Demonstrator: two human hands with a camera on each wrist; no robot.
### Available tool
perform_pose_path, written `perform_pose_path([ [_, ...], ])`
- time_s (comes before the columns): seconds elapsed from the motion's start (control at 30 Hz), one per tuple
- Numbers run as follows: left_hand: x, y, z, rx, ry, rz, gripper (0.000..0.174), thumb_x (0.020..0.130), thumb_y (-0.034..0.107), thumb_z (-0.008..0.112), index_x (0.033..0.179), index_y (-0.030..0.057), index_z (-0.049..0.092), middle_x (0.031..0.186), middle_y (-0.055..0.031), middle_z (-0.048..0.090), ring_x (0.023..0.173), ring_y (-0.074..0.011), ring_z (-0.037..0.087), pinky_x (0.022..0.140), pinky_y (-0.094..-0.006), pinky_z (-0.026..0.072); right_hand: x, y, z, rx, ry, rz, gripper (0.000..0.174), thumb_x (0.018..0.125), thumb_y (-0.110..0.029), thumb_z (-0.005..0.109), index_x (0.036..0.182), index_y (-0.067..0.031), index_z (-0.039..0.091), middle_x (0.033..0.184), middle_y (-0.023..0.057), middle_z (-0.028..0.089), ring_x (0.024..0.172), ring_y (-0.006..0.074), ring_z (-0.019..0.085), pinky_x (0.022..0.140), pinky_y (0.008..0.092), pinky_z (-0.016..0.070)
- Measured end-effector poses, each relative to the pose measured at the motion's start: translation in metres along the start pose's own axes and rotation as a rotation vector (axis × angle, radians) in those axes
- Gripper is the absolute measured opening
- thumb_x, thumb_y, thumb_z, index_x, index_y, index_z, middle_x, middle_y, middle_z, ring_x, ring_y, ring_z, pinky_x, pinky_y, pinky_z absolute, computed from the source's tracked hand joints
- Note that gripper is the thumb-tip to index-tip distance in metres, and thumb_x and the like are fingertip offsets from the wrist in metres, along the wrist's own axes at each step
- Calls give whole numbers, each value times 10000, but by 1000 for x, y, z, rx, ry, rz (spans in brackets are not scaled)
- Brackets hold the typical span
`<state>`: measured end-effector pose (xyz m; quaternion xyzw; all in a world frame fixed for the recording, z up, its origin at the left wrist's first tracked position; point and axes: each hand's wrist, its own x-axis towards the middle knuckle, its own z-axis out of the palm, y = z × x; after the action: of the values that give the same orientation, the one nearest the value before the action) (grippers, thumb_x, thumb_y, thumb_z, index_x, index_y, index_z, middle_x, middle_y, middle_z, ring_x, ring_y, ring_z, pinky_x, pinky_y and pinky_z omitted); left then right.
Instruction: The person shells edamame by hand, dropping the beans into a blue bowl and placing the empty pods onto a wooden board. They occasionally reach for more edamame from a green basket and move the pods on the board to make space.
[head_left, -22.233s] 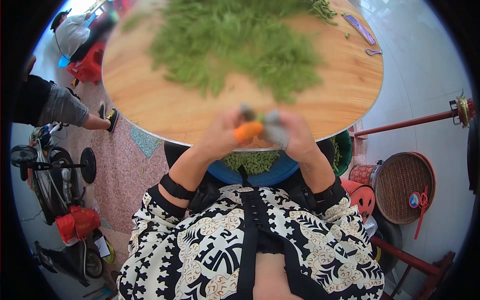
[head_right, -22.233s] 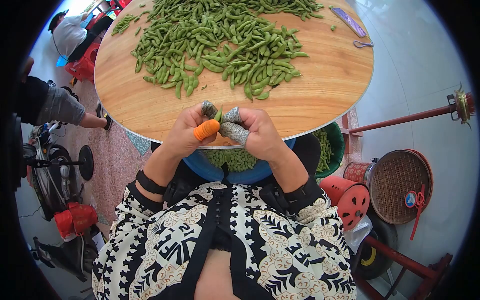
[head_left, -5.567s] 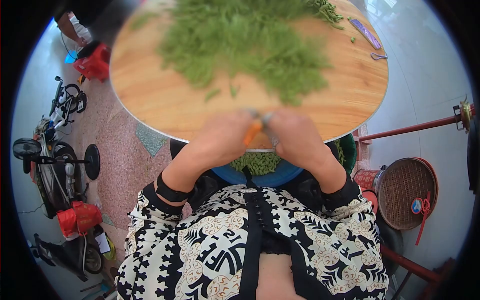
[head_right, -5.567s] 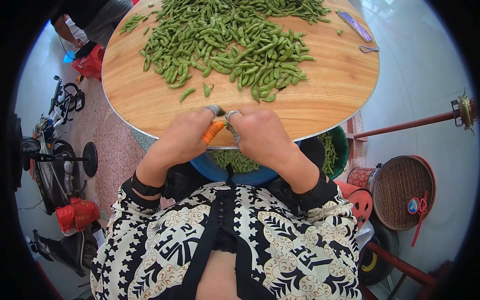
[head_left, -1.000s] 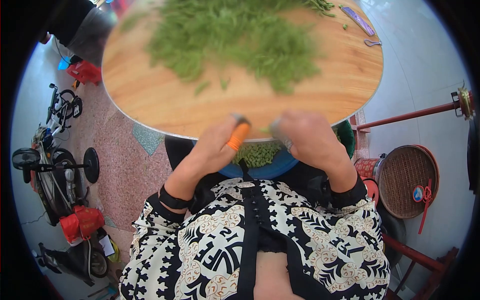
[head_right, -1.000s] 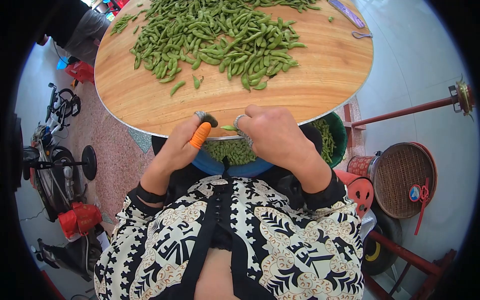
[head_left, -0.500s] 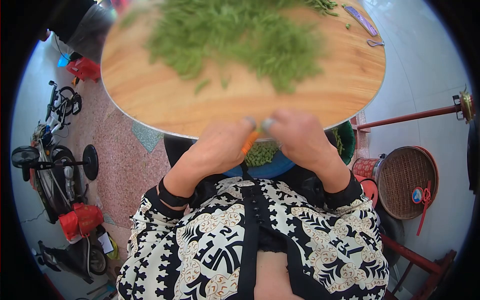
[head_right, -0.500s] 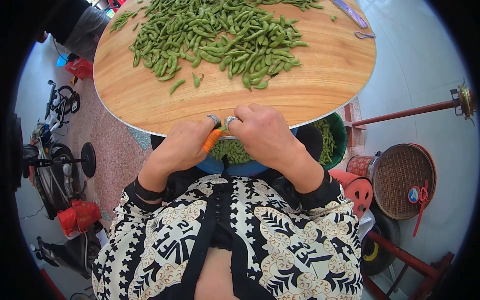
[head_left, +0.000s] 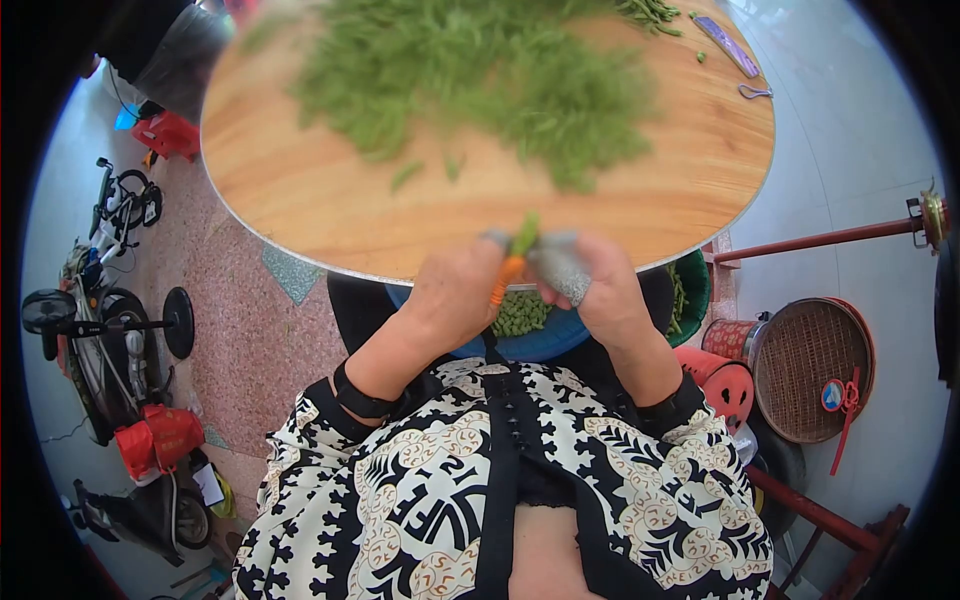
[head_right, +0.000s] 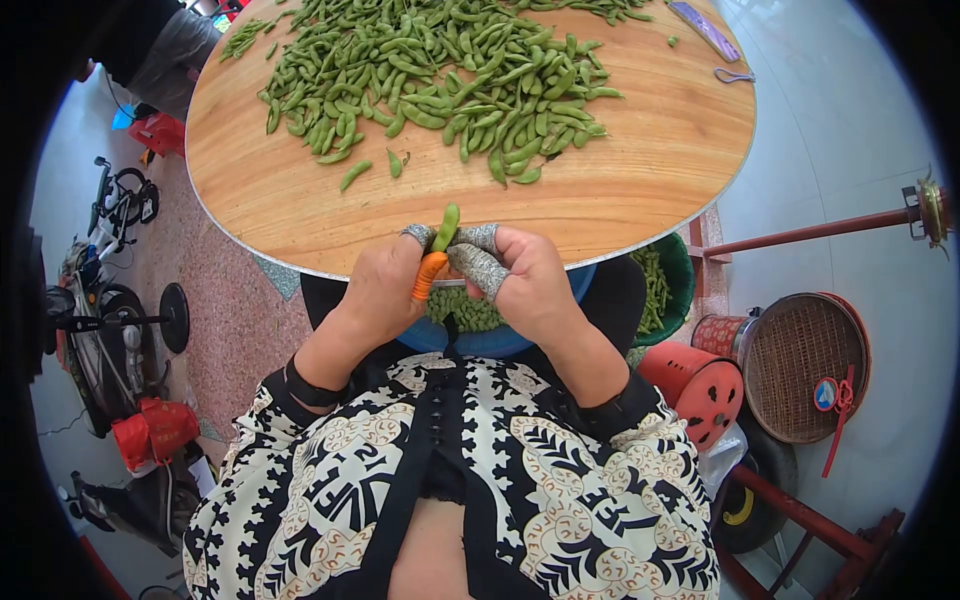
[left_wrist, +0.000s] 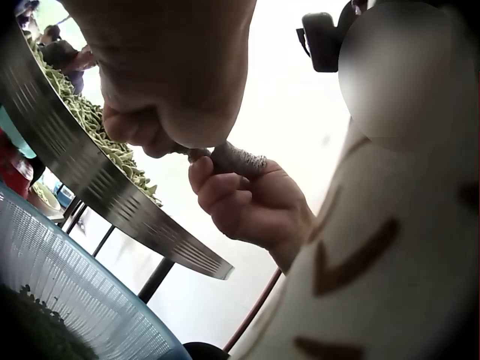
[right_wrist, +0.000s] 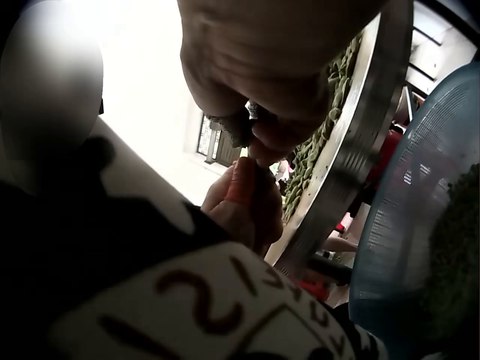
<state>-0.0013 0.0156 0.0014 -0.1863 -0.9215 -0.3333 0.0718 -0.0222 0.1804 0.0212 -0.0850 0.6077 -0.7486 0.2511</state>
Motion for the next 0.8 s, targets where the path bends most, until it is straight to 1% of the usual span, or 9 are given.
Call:
perform_pose_path([
  [0.23, -2, -3, -1, 43, -10, 39, 182, 714, 65, 562, 803, -2, 418, 599, -164, 494, 560, -348, 506, 466, -397, 382, 2, 3, 1, -53, -4, -13, 103, 783, -53, 528, 864, 5, 557, 730, -4, 553, 571, 36, 453, 507, 168, 366],
  [0.3, -2, -3, -3, 34, -31, 25, 182, 717, 67, 560, 805, -2, 416, 597, -164, 492, 564, -352, 506, 470, -401, 381, 2, 8, 0, -50, -32, -129, 97, 780, -52, 531, 859, -3, 559, 723, -9, 548, 575, 32, 450, 506, 167, 361],
  [0.4, -1, -5, -5, -52, -66, 0, 165, 737, 75, 540, 819, -6, 422, 626, -174, 498, 602, -368, 506, 495, -396, 386, 4, 11, -1, -128, -21, -108, 85, 780, -56, 534, 849, -11, 556, 713, -16, 542, 574, 29, 444, 504, 164, 355],
  [0.47, -2, -9, -3, -244, -71, 6, 142, 768, 94, 515, 828, -8, 436, 666, -184, 502, 643, -378, 498, 522, -381, 388, 4, 11, 0, -129, -25, -101, 76, 781, -58, 535, 842, -16, 554, 710, -19, 540, 572, 27, 441, 502, 165, 353],
  [0.53, -2, -9, -4, -307, -68, 32, 134, 779, 100, 505, 828, -8, 443, 677, -183, 501, 647, -376, 494, 530, -372, 388, 5, 12, 0, -131, -27, -95, 68, 782, -59, 536, 835, -20, 551, 706, -22, 538, 569, 25, 438, 500, 165, 351],
  [0.67, -1, -9, -2, -483, -60, 54, 163, 793, 141, 510, 804, -8, 444, 669, -175, 489, 628, -367, 479, 534, -363, 384, 8, 12, -1, 9, -59, -10, 60, 785, -66, 537, 827, -23, 546, 699, -20, 537, 554, 27, 432, 491, 168, 349],
  [0.7, -1, -8, -4, -485, -63, 53, 163, 793, 141, 510, 804, -8, 444, 669, -175, 489, 628, -367, 479, 534, -363, 384, 8, 12, -1, 62, -68, 24, 60, 786, -66, 537, 827, -23, 546, 697, -19, 537, 549, 28, 431, 488, 168, 348],
  [0.77, 3, -6, -10, -249, -172, -6, 201, 783, 168, 535, 784, -7, 437, 671, -167, 492, 619, -351, 489, 523, -361, 382, 8, 15, -2, 76, -46, 17, 58, 787, -63, 535, 827, -22, 546, 698, -18, 537, 546, 29, 432, 487, 166, 348],
  [0.8, 2, -5, -10, -248, -172, -9, 201, 783, 168, 535, 784, -7, 437, 671, -167, 492, 619, -351, 489, 523, -361, 382, 8, 17, -1, 92, -25, 16, 57, 788, -61, 534, 827, -21, 545, 698, -17, 536, 542, 31, 432, 486, 165, 348],
])
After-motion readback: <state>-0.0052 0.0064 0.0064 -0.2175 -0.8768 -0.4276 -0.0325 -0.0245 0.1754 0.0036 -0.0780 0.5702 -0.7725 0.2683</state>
